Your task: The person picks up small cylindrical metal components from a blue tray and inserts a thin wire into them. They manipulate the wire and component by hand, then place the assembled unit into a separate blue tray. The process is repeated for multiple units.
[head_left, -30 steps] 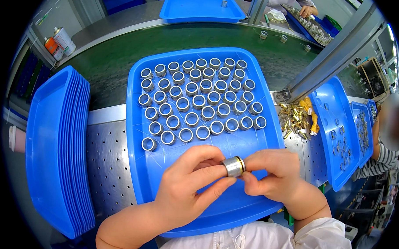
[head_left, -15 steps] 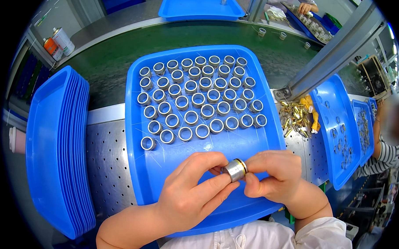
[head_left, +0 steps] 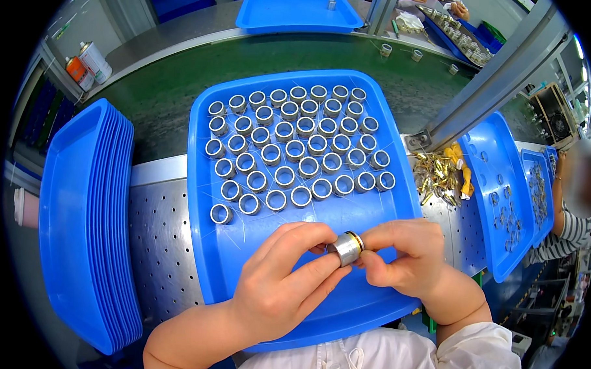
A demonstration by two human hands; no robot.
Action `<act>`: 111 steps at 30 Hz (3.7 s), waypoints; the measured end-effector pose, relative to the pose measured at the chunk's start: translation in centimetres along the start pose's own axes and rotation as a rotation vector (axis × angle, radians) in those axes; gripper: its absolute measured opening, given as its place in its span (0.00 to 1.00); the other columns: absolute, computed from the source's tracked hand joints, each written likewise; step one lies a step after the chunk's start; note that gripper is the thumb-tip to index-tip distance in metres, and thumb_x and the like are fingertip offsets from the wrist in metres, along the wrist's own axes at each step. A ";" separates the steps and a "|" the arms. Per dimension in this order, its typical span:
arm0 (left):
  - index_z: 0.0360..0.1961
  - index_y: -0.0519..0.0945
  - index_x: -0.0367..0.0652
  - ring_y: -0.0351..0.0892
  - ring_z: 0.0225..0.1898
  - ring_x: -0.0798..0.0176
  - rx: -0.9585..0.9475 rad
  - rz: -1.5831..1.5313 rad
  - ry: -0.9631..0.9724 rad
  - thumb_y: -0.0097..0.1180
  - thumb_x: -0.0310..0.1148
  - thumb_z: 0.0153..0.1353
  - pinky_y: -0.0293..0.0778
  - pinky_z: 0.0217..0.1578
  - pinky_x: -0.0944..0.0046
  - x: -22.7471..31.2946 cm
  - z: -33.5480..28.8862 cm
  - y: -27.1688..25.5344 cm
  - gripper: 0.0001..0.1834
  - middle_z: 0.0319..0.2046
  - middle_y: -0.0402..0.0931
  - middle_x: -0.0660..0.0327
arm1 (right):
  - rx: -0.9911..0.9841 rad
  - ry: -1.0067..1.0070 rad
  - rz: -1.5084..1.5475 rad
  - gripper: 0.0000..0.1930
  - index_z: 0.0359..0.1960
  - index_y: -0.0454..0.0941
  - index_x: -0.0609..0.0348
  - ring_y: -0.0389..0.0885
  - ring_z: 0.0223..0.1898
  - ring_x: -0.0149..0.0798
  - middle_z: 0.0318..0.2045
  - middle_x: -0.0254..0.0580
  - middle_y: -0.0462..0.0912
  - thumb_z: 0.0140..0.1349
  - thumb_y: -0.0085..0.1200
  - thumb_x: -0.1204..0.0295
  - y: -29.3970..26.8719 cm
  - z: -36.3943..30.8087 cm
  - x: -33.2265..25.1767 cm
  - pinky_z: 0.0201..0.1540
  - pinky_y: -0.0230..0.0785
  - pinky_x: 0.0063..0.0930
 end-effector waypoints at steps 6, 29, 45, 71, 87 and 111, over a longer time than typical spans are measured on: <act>0.30 0.80 0.37 0.75 0.32 0.61 -0.007 -0.013 -0.021 0.65 0.19 0.39 0.76 0.31 0.68 -0.1 0.0 0.1 0.13 0.37 0.72 0.54 | 0.008 -0.038 -0.033 0.09 0.26 0.78 0.61 0.80 0.19 0.34 0.17 0.38 0.79 0.39 0.62 0.81 0.1 -0.1 -0.1 0.23 0.72 0.21; 0.27 0.79 0.36 0.75 0.33 0.54 0.054 0.104 0.160 0.67 0.21 0.34 0.73 0.32 0.60 1.1 0.2 -0.1 0.14 0.34 0.73 0.54 | 0.014 0.093 0.040 0.08 0.24 0.78 0.61 0.80 0.19 0.32 0.18 0.37 0.80 0.40 0.61 0.81 0.0 -0.2 0.6 0.23 0.72 0.20; 0.27 0.78 0.34 0.75 0.32 0.53 0.037 0.103 0.183 0.66 0.21 0.35 0.73 0.31 0.59 1.4 0.0 0.3 0.13 0.33 0.73 0.53 | 0.022 -0.036 -0.042 0.08 0.24 0.77 0.60 0.77 0.16 0.32 0.15 0.36 0.77 0.39 0.61 0.81 -0.1 -0.4 -0.2 0.20 0.70 0.20; 0.29 0.80 0.36 0.75 0.32 0.60 -0.018 -0.003 0.048 0.66 0.18 0.38 0.75 0.31 0.67 0.5 -0.1 0.2 0.13 0.37 0.72 0.54 | 0.019 -0.115 -0.038 0.09 0.26 0.76 0.62 0.80 0.20 0.38 0.20 0.40 0.79 0.41 0.61 0.82 -0.1 -0.4 -0.6 0.24 0.73 0.23; 0.32 0.77 0.37 0.72 0.37 0.52 -0.082 0.146 0.073 0.61 0.18 0.43 0.71 0.34 0.61 0.0 0.1 0.5 0.13 0.38 0.72 0.53 | -0.206 -0.272 -0.332 0.17 0.38 0.77 0.62 0.72 0.28 0.39 0.30 0.39 0.73 0.43 0.61 0.75 0.6 1.1 -2.5 0.25 0.67 0.26; 0.32 0.79 0.40 0.73 0.32 0.60 0.030 -0.097 0.051 0.65 0.24 0.44 0.72 0.31 0.65 -0.6 0.2 -1.2 0.12 0.34 0.73 0.58 | -0.119 -0.028 0.124 0.14 0.34 0.80 0.62 0.79 0.34 0.39 0.37 0.46 0.79 0.43 0.66 0.77 0.0 0.5 -0.9 0.34 0.73 0.27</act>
Point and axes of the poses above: each hand's wrist, its own z-axis towards the middle knuckle, its own y-axis out of the palm, x = y × z, the point moved 7 cm from there along z, towards the middle knuckle
